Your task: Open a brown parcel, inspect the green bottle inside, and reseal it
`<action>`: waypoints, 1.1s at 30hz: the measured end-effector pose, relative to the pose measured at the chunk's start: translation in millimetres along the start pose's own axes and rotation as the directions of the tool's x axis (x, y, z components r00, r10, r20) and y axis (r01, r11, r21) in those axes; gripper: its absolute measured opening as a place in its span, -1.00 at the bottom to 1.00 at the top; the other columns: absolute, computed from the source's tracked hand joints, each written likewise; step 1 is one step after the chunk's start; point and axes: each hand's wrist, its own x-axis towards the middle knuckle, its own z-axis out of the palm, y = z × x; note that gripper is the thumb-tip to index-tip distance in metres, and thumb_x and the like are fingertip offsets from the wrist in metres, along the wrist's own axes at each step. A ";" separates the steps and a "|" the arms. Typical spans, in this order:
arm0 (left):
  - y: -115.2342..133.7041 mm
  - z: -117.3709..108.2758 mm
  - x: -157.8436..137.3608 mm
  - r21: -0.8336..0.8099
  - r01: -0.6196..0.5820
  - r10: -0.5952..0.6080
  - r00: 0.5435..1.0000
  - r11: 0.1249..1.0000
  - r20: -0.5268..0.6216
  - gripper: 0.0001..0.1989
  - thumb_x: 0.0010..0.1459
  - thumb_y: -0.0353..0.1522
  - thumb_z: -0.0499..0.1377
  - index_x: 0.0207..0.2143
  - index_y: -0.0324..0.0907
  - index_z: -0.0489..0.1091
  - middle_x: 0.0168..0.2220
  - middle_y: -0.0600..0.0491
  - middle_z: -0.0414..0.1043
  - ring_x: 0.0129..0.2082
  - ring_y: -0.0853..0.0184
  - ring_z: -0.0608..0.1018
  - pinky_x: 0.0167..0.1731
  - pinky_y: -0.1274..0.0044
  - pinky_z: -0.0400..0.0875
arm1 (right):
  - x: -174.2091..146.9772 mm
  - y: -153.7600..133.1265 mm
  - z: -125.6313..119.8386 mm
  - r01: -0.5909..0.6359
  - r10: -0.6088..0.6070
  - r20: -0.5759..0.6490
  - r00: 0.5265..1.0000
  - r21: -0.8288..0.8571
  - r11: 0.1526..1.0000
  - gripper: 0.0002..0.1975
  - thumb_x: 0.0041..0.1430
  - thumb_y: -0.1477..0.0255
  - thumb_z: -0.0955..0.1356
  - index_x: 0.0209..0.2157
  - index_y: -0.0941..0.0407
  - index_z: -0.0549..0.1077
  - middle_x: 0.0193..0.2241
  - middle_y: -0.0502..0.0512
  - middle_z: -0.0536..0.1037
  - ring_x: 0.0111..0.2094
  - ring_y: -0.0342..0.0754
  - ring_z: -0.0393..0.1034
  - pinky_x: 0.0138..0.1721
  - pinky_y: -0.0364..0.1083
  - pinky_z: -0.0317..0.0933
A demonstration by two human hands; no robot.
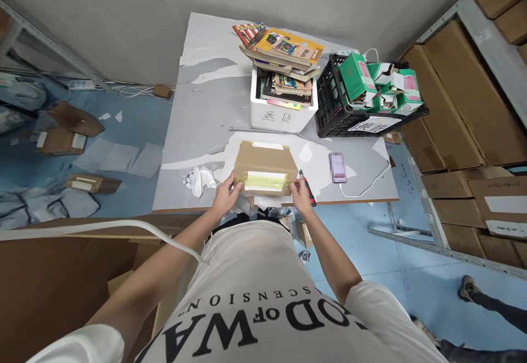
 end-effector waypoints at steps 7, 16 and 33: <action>29.4 -4.4 3.1 0.044 0.081 -0.079 0.996 0.996 -0.050 -0.49 0.20 -0.14 0.03 0.11 -0.21 0.36 -0.19 0.01 0.56 -0.30 0.28 0.54 -0.22 0.50 0.39 | 16.1 -34.7 -7.4 -0.086 0.077 -0.041 0.996 -0.318 0.944 -0.60 0.21 0.04 0.15 -0.27 0.10 0.31 -0.28 0.16 0.54 -0.25 0.03 0.43 -0.22 -0.06 0.23; 37.6 -16.0 16.7 0.240 0.147 -0.143 0.989 0.960 -0.035 -0.52 0.21 -0.08 -0.01 -0.03 -0.15 0.48 -0.32 -0.01 0.56 -0.32 0.20 0.52 -0.28 0.50 0.32 | 25.7 -62.3 -12.4 -0.111 0.182 0.054 0.982 -0.617 0.779 -0.60 0.30 0.08 0.10 -0.32 0.07 0.31 -0.33 0.18 0.55 -0.26 0.07 0.43 -0.28 -0.08 0.16; 27.0 -8.6 52.8 0.240 0.092 -0.077 0.995 0.966 -0.070 -0.50 0.24 -0.08 -0.06 0.00 -0.20 0.43 -0.25 -0.08 0.55 -0.25 0.13 0.53 -0.26 0.47 0.31 | 53.5 -80.3 2.4 -0.131 0.261 0.063 0.963 -0.738 0.662 -0.56 0.34 0.11 0.00 -0.14 0.12 0.26 -0.19 0.35 0.53 -0.15 0.20 0.43 -0.19 0.02 0.20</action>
